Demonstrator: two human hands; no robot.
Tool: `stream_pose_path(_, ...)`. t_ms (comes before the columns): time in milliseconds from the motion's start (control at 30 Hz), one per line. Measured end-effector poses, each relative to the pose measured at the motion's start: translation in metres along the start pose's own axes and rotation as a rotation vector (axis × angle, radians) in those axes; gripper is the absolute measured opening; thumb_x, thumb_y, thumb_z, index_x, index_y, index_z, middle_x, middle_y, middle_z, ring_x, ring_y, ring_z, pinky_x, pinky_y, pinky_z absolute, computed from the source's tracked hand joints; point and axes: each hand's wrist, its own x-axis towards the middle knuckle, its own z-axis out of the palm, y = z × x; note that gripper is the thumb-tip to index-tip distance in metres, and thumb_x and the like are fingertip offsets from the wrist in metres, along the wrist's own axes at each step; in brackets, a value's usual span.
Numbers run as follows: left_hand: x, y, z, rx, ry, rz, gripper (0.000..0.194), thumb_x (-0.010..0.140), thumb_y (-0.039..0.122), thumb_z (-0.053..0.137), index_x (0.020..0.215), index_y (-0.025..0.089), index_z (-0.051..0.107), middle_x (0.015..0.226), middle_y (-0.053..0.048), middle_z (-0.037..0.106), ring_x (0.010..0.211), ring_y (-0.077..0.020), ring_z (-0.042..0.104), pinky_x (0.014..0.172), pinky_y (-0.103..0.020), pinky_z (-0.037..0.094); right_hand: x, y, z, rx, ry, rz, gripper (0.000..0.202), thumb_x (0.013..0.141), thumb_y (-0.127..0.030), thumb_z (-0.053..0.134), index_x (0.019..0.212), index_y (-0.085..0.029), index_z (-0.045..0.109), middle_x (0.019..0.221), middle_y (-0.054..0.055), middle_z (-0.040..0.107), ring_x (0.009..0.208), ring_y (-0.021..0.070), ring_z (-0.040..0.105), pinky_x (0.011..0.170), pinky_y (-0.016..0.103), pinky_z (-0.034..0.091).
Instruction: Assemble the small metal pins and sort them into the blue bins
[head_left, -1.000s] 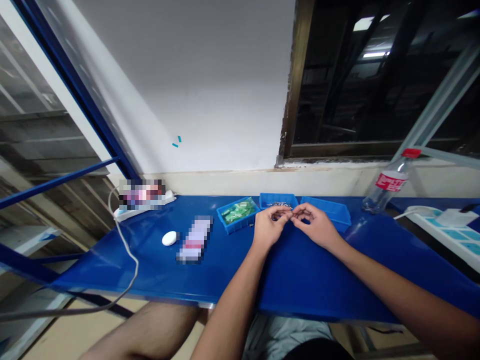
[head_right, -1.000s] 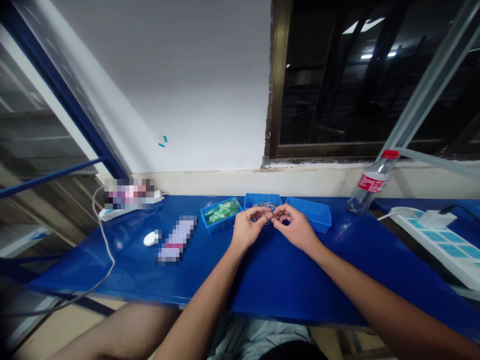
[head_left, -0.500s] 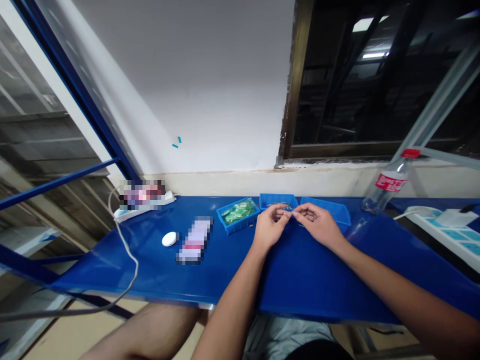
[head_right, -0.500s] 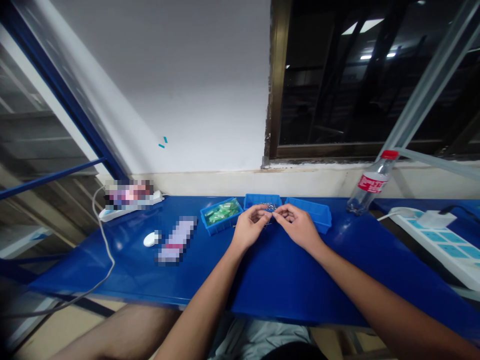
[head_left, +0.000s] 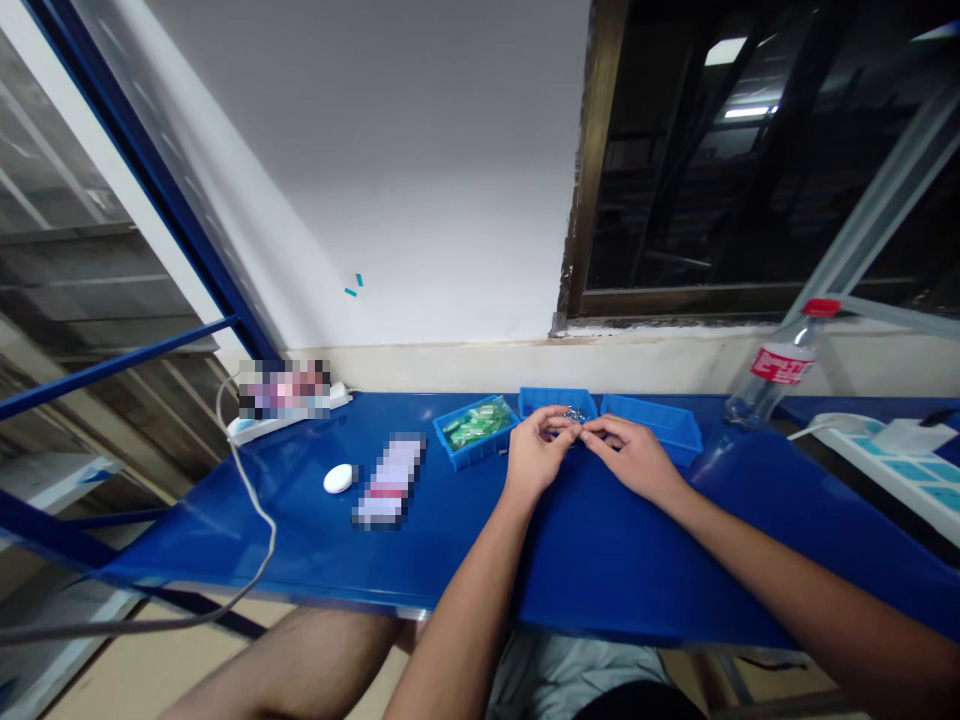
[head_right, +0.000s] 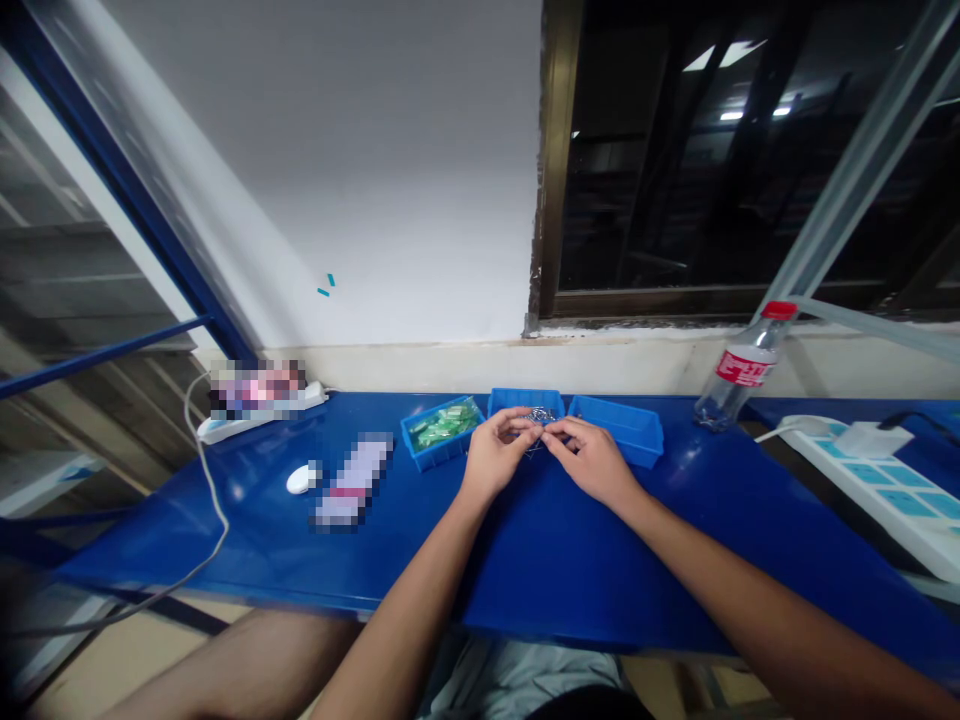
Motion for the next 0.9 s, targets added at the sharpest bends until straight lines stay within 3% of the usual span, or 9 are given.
stream_pose_path(133, -0.0004, 0.0002, 0.0002, 0.05, 0.0, 0.001, 0.034, 0.087, 0.025, 0.078, 0.119, 0.017, 0.074, 0.103, -0.01, 0.081, 0.091, -0.0202, 0.077, 0.081, -0.029, 0.061, 0.0001, 0.0016, 0.0011, 0.016, 0.071, 0.039, 0.023, 0.091, -0.044, 0.069, 0.098, -0.022, 0.073, 0.098, 0.008, 0.075, 0.076, 0.0204, 0.069, 0.067, 0.033, 0.058)
stream_pose_path(233, -0.0002, -0.0028, 0.0009, 0.053, -0.021, 0.001, 0.037, 0.086, 0.027, 0.08, 0.121, 0.017, 0.073, 0.102, -0.009, 0.081, 0.088, -0.0195, 0.077, 0.081, -0.03, 0.061, -0.0012, 0.0044, 0.0041, 0.056, 0.057, 0.064, 0.021, 0.089, -0.039, 0.07, 0.1, -0.022, 0.067, 0.092, 0.006, 0.073, 0.068, 0.0169, 0.065, 0.063, 0.03, 0.056)
stream_pose_path(400, -0.0027, -0.0032, 0.0026, 0.145, -0.007, 0.063, 0.037, 0.089, 0.038, 0.078, 0.119, 0.017, 0.074, 0.1, -0.009, 0.08, 0.089, -0.0195, 0.075, 0.079, -0.028, 0.059, -0.0025, 0.0026, 0.0047, 0.073, 0.037, 0.029, 0.033, 0.088, -0.031, 0.068, 0.119, -0.023, 0.059, 0.085, 0.002, 0.067, 0.07, 0.0172, 0.065, 0.063, 0.029, 0.054)
stream_pose_path(567, -0.0063, -0.0017, 0.0029, 0.183, -0.066, 0.026, 0.044, 0.096, 0.051, 0.067, 0.123, 0.018, 0.073, 0.088, -0.006, 0.08, 0.08, -0.0198, 0.076, 0.078, -0.03, 0.061, -0.0023, -0.0007, -0.0008, 0.015, 0.075, 0.037, 0.017, 0.093, -0.037, 0.065, 0.105, -0.024, 0.064, 0.095, 0.006, 0.073, 0.078, 0.0207, 0.07, 0.073, 0.035, 0.058)
stream_pose_path(733, -0.0036, -0.0023, 0.0016, 0.051, -0.063, 0.0, 0.043, 0.091, 0.034, 0.075, 0.131, 0.017, 0.068, 0.105, -0.01, 0.082, 0.094, -0.023, 0.079, 0.088, -0.035, 0.063, -0.0006, 0.0002, -0.002, -0.072, 0.068, -0.057, 0.018, 0.094, -0.041, 0.067, 0.099, -0.024, 0.071, 0.109, 0.009, 0.072, 0.079, 0.021, 0.067, 0.075, 0.039, 0.058)
stream_pose_path(900, -0.0011, -0.0027, 0.0003, -0.002, -0.016, -0.044, 0.043, 0.088, 0.018, 0.076, 0.13, 0.016, 0.067, 0.102, -0.009, 0.083, 0.09, -0.0221, 0.08, 0.087, -0.036, 0.064, 0.0016, 0.0018, -0.0008, -0.032, 0.013, -0.12, 0.018, 0.093, -0.041, 0.068, 0.101, -0.025, 0.072, 0.113, 0.01, 0.069, 0.083, 0.0222, 0.066, 0.071, 0.038, 0.058)
